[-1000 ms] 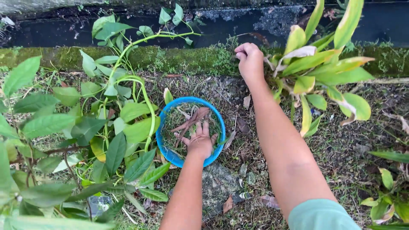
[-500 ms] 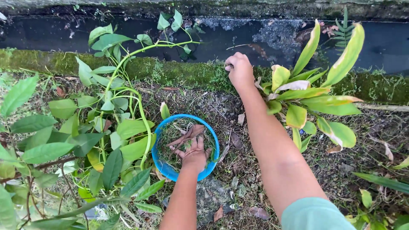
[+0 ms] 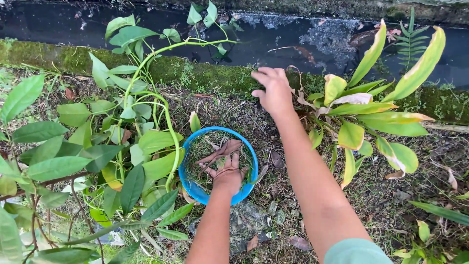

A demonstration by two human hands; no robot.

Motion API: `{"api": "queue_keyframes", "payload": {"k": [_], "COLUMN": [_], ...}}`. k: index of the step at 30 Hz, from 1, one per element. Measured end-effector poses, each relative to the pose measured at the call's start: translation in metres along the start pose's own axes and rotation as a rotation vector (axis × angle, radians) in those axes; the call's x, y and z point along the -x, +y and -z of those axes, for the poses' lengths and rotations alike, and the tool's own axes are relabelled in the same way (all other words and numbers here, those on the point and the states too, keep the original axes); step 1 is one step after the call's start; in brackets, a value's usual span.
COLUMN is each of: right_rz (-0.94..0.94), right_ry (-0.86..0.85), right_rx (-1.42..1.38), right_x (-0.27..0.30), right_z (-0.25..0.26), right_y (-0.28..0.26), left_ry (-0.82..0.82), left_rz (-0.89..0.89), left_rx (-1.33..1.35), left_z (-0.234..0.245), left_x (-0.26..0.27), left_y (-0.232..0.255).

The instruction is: Removing weeds and debris from a garden planter and collecting them in a blue bowl.

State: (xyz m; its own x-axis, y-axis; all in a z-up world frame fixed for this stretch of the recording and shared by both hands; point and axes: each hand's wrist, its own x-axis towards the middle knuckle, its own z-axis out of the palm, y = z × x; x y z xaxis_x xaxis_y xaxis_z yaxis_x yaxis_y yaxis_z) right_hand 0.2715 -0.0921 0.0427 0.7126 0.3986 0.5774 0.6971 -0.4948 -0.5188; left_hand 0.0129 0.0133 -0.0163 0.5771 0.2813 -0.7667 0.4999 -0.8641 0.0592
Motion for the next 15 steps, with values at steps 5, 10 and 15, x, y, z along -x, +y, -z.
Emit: {"api": "queue_keyframes", "payload": {"k": [5, 10, 15], "right_rz": [-0.186, -0.161, -0.865], "right_ry": [-0.131, -0.165, -0.06], "right_rx": [-0.016, -0.009, -0.643], "right_x": [0.024, 0.036, 0.052], "right_z": [-0.025, -0.038, -0.016], "right_y": [0.028, 0.062, 0.072], "left_ry": [0.036, 0.071, 0.051], "left_rz": [-0.014, -0.029, -0.02], "left_rx": [-0.003, -0.008, 0.004], "left_z": [0.0, 0.0, -0.007], "left_x": [0.001, 0.001, -0.006], "left_y": [-0.001, 0.0, -0.004]}}
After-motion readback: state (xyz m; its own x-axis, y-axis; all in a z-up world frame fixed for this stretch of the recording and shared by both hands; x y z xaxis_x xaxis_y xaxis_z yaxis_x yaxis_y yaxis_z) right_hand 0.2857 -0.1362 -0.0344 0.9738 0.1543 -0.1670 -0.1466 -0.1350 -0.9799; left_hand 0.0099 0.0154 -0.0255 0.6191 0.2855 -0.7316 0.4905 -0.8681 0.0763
